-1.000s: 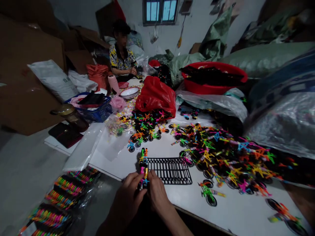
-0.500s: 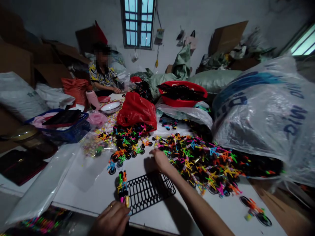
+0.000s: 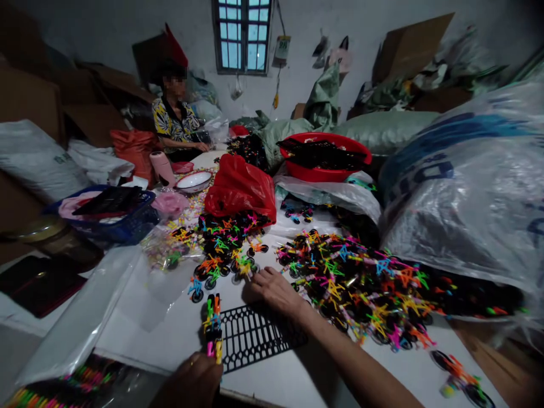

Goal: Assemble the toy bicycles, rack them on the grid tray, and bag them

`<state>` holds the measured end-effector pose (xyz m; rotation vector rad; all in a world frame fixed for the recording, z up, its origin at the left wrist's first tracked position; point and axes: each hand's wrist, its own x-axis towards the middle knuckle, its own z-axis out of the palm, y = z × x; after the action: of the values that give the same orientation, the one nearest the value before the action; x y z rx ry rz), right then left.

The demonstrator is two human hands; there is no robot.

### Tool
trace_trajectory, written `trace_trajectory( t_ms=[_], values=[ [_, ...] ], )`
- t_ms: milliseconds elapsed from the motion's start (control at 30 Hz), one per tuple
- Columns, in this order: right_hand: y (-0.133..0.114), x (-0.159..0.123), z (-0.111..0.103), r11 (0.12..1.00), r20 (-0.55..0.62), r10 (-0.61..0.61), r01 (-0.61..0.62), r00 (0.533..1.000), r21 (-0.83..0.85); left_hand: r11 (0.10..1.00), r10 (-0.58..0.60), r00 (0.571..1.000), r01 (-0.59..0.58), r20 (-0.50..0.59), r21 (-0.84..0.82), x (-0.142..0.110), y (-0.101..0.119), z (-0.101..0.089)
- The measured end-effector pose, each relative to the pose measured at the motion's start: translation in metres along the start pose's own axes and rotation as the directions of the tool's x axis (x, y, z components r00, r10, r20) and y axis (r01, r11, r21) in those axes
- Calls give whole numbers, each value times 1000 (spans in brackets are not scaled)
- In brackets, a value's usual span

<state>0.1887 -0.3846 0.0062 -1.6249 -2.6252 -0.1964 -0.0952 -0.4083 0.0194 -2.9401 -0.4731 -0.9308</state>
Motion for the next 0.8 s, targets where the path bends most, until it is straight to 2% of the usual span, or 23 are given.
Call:
trace_trajectory(
  t_ms=[33, 100, 167, 200, 300, 367, 433, 467, 500, 533, 567, 600, 633, 667, 700, 733, 800],
  values=[
    [-9, -3, 2, 998, 22, 28, -29, 999, 55, 1000, -8, 1000, 8, 4, 4, 2, 3, -3],
    [-23, -5, 5, 957, 66, 247, -254, 967, 142, 1000, -5, 1000, 4, 10, 9, 4, 8, -6],
    [-32, 1, 5, 853, 125, 473, -489, 872, 182, 1000, 8, 1000, -7, 24, -9, 3, 11, -5],
    [-36, 6, 5, 810, 151, 535, -555, 832, 187, 1000, -3, 999, 5, 44, -27, 1, 13, -4],
    [-44, 20, 6, 766, 184, 583, -611, 792, 203, 995, -66, 990, 74, 124, -63, -4, 17, -4],
    [-48, 23, 6, 744, 176, 605, -630, 777, 222, 993, -95, 988, 103, 119, -57, -6, 18, -8],
    [-52, 18, 4, 667, 188, 631, -650, 753, 364, 984, -170, 985, 172, 41, -57, -3, 14, -14],
    [-55, 13, 0, 601, 195, 638, -640, 745, 479, 967, -245, 969, 242, -28, -74, 2, 10, -17],
    [-58, 7, -4, 520, 194, 641, -607, 742, 601, 934, -349, 932, 338, -100, -112, 9, 5, -20],
    [-63, 2, -10, 438, 184, 644, -555, 743, 708, 879, -469, 871, 444, -147, -176, 18, -1, -21],
    [-69, -4, -17, 370, 166, 650, -500, 742, 783, 797, -592, 792, 545, -153, -262, 29, -7, -21],
    [-75, -9, -24, 334, 145, 655, -456, 742, 825, 690, -699, 708, 631, -101, -355, 41, -12, -19],
    [-81, -13, -31, 318, 124, 652, -418, 748, 851, 569, -766, 643, 690, 18, -448, 53, -16, -17],
    [-87, -16, -38, 312, 108, 641, -387, 760, 868, 442, -782, 600, 725, 168, -529, 64, -18, -13],
    [-93, -19, -43, 321, 89, 624, -358, 777, 877, 327, -755, 579, 740, 309, -588, 74, -18, -9],
    [-98, -21, -47, 342, 64, 600, -328, 798, 880, 239, -703, 579, 738, 412, -631, 81, -16, -6],
    [-104, -25, -53, 409, 5, 549, -274, 836, 870, 166, -636, 608, 708, 474, -686, 90, -8, -2]
  ],
)
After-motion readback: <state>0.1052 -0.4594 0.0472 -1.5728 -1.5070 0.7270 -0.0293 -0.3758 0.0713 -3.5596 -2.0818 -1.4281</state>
